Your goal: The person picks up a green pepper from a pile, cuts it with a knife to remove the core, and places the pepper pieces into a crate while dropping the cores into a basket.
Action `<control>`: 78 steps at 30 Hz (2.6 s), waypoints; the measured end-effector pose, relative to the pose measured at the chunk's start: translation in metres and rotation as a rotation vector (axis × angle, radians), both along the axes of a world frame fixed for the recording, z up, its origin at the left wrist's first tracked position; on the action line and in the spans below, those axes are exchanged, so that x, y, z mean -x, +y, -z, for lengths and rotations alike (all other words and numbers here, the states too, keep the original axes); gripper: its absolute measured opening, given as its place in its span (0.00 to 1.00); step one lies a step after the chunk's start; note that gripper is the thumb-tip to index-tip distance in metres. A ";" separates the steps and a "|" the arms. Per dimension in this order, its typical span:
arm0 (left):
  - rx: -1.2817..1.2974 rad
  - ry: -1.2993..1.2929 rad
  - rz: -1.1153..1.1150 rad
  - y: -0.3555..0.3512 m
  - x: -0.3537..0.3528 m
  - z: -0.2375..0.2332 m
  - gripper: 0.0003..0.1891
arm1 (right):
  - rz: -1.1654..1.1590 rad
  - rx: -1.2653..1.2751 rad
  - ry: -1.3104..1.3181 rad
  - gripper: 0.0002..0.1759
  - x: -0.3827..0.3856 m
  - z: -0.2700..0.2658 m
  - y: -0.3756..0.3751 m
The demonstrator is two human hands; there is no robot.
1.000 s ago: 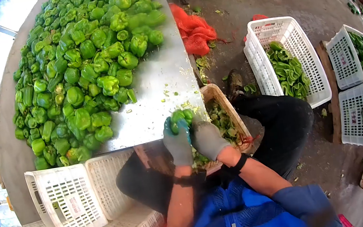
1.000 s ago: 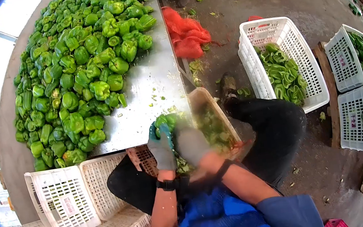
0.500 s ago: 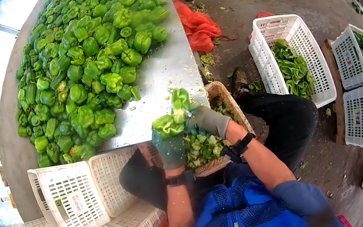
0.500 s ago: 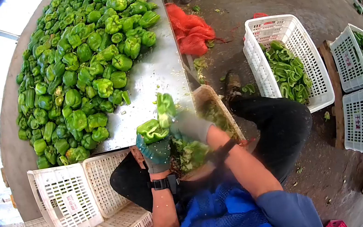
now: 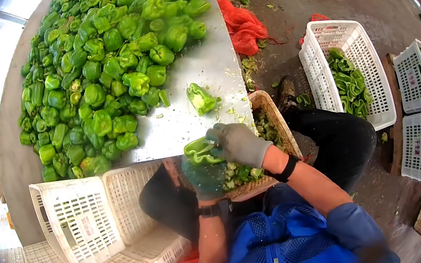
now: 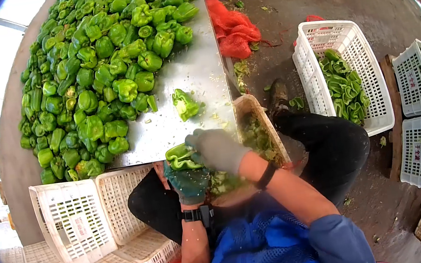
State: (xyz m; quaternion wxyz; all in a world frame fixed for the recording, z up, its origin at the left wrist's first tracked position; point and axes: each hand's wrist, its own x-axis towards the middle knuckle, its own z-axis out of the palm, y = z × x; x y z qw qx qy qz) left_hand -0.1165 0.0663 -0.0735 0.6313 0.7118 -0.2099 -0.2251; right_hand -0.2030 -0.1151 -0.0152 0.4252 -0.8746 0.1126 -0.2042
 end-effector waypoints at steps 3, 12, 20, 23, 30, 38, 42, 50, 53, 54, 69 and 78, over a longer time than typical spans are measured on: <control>0.421 0.663 0.083 -0.001 0.007 -0.021 0.26 | -0.058 0.216 0.044 0.11 0.014 -0.009 0.010; 0.448 0.655 0.191 -0.006 0.026 -0.034 0.29 | 0.193 -0.396 -0.008 0.10 0.046 -0.004 0.009; -0.054 -0.347 0.198 -0.008 0.032 -0.014 0.27 | 0.158 -0.475 -0.014 0.12 0.079 -0.040 0.026; 0.339 0.323 0.208 -0.027 0.054 -0.056 0.25 | 0.097 -0.371 -0.019 0.12 0.081 -0.027 0.035; 0.545 0.741 0.150 -0.014 0.049 -0.032 0.27 | 0.144 -0.087 -0.202 0.18 0.094 -0.012 0.087; 0.521 0.770 0.158 -0.022 0.052 -0.030 0.32 | 0.164 0.077 -0.150 0.19 0.095 -0.002 0.046; 0.412 0.807 0.192 -0.022 0.061 -0.103 0.37 | 0.225 -0.817 -0.106 0.17 0.093 -0.025 0.027; 0.355 0.794 -0.098 -0.004 0.016 -0.005 0.20 | 0.534 -1.381 -0.085 0.11 0.079 0.020 -0.017; 0.162 0.626 -0.204 -0.011 0.035 -0.036 0.18 | 0.380 -1.555 -0.161 0.11 0.098 -0.002 -0.014; 0.171 0.620 -0.202 -0.015 0.033 -0.036 0.18 | 0.240 -1.681 -0.246 0.12 0.100 -0.003 -0.019; 0.048 0.091 -0.240 -0.048 0.025 -0.053 0.23 | 0.372 -1.422 -0.136 0.12 0.095 -0.016 -0.028; -0.439 -0.678 0.149 -0.119 -0.086 -0.067 0.30 | 0.637 -0.836 -0.147 0.10 0.128 -0.029 -0.054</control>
